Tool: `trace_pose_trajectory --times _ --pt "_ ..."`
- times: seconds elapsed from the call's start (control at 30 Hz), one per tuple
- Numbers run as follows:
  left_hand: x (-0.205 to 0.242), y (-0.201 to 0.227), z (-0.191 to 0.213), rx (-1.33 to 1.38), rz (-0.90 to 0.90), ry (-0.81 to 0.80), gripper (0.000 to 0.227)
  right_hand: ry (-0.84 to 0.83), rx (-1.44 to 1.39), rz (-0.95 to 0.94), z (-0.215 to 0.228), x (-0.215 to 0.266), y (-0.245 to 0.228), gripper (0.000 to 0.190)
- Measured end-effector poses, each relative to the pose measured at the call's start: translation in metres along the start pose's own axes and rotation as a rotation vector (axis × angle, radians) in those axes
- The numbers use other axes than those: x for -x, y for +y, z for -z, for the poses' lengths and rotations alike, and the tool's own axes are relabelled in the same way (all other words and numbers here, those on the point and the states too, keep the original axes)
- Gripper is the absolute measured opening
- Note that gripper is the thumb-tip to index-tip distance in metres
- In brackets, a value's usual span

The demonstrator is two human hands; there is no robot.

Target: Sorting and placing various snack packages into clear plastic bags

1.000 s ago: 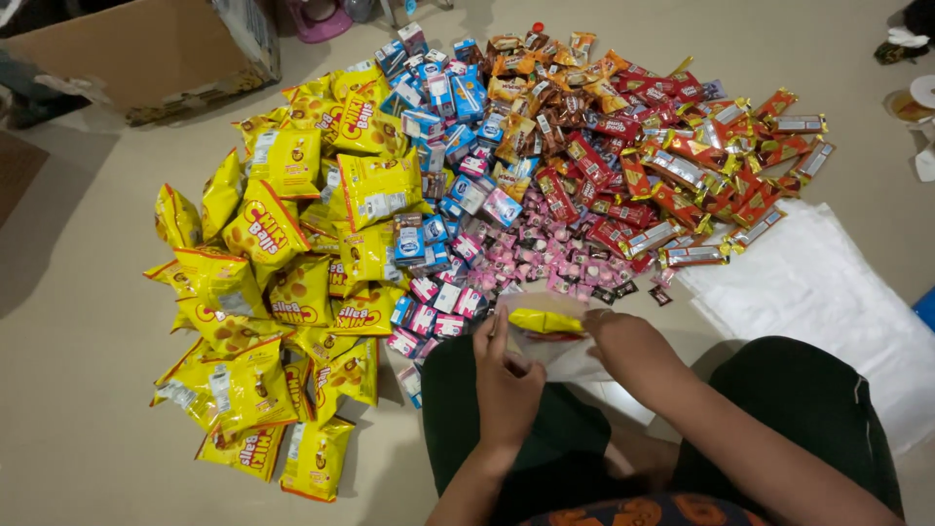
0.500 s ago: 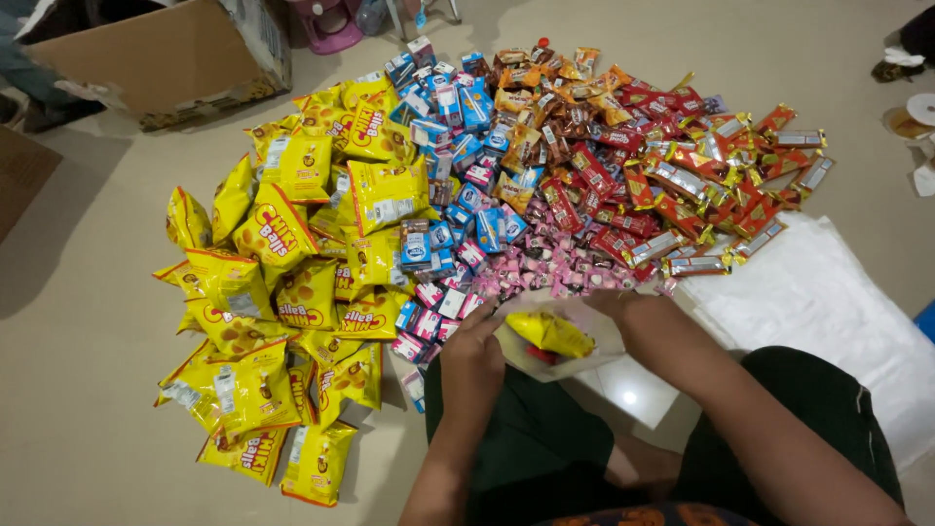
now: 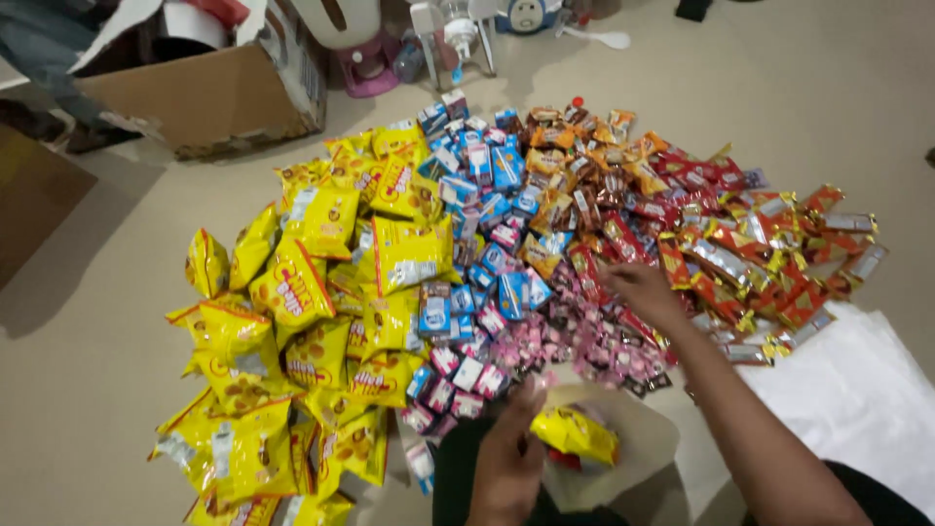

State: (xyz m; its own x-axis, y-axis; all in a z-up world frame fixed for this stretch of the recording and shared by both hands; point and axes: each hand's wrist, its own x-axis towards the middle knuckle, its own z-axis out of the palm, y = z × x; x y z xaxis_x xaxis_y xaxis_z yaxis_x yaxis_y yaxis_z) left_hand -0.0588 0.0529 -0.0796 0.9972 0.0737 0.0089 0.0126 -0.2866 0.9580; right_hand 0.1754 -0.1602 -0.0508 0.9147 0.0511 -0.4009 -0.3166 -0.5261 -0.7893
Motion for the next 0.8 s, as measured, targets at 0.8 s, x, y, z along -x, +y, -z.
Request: trace_pose_trajectory --times 0.8 --pt "-0.003 0.011 -0.006 -0.003 -0.012 -0.031 0.080 0.226 -0.420 -0.068 -0.041 -0.093 0.082 0.011"
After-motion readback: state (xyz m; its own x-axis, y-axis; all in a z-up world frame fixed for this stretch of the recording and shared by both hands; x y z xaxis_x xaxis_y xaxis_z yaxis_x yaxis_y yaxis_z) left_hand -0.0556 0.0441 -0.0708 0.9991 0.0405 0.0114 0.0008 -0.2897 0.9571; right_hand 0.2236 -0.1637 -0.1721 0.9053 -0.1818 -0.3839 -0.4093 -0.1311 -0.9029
